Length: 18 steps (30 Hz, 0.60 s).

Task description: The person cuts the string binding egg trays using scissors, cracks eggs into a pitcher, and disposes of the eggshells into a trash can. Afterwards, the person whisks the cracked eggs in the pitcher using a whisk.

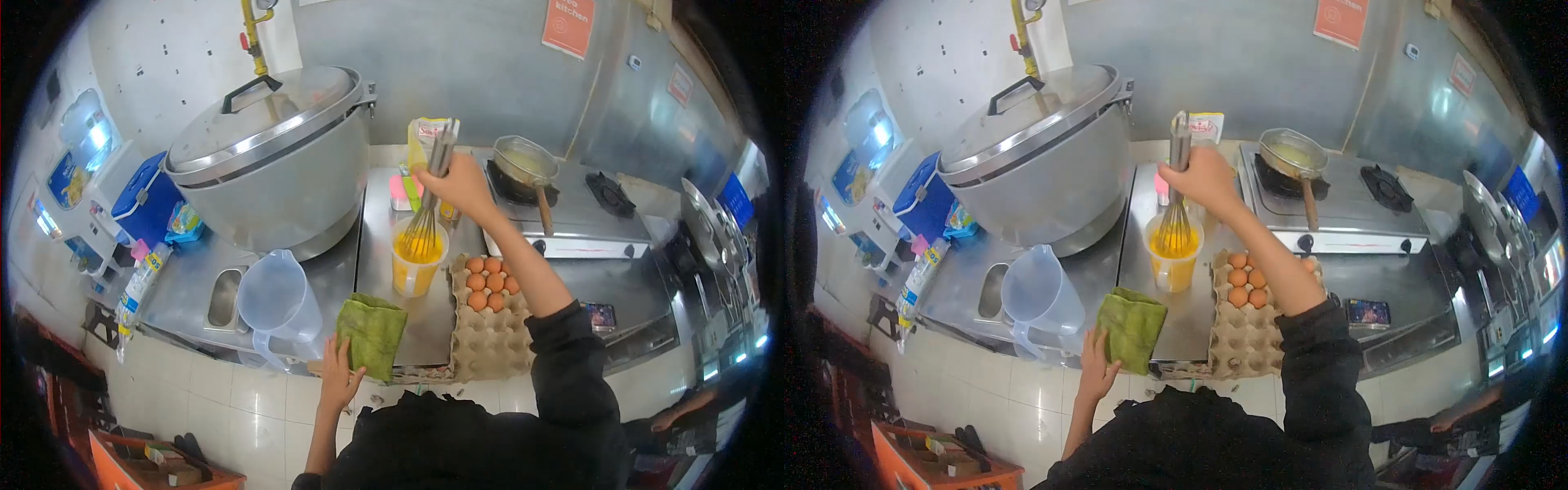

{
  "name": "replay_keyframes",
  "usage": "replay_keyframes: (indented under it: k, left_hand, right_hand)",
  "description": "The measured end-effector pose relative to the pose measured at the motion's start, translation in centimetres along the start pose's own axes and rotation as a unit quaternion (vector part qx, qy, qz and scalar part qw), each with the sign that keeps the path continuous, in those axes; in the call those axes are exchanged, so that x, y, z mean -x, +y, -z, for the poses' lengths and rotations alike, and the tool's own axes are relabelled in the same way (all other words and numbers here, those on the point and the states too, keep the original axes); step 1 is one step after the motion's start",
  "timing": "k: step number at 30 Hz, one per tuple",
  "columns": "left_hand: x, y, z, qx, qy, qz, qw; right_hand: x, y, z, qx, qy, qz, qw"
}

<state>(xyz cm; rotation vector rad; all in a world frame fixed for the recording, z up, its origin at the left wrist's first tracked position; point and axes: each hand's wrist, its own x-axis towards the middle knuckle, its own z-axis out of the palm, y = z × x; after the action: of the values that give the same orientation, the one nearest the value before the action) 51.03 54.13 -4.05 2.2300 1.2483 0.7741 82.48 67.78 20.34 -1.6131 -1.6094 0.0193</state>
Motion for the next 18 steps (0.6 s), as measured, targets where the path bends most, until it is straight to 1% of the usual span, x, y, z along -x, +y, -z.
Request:
replay_keyframes:
  k: [3,5,6,9,11,13,18]
  left_hand:
    - [-2.3,-0.4,-1.0,-0.030,-0.022,-0.003,0.999]
    - [-3.8,-0.9,-1.6,-0.024,0.006,-0.038,0.999]
    - [-4.4,-1.1,-2.2,-0.023,0.003,-0.043,0.999]
    - [-5.3,-1.5,-3.8,0.015,0.022,-0.034,0.999]
    - [-5.4,-1.5,-4.4,-0.022,0.030,-0.018,0.999]
    - [-5.5,-1.2,-4.4,-0.031,0.030,-0.011,0.999]
    - [-5.4,-1.3,-4.4,-0.045,0.037,-0.002,0.998]
  right_hand:
    - [-0.9,-1.3,1.9,0.007,0.004,-0.004,1.000]
    - [-1.4,-1.7,2.5,0.016,0.014,0.001,1.000]
    - [-1.5,-1.9,2.7,0.022,0.019,0.011,1.000]
    - [-1.5,-2.7,3.2,0.028,0.015,0.006,0.999]
    - [-1.4,-3.3,3.5,0.022,0.011,0.011,1.000]
    - [-1.4,-3.6,3.6,0.016,0.007,0.016,1.000]
    - [-1.7,-4.4,4.0,0.058,0.000,0.021,0.998]
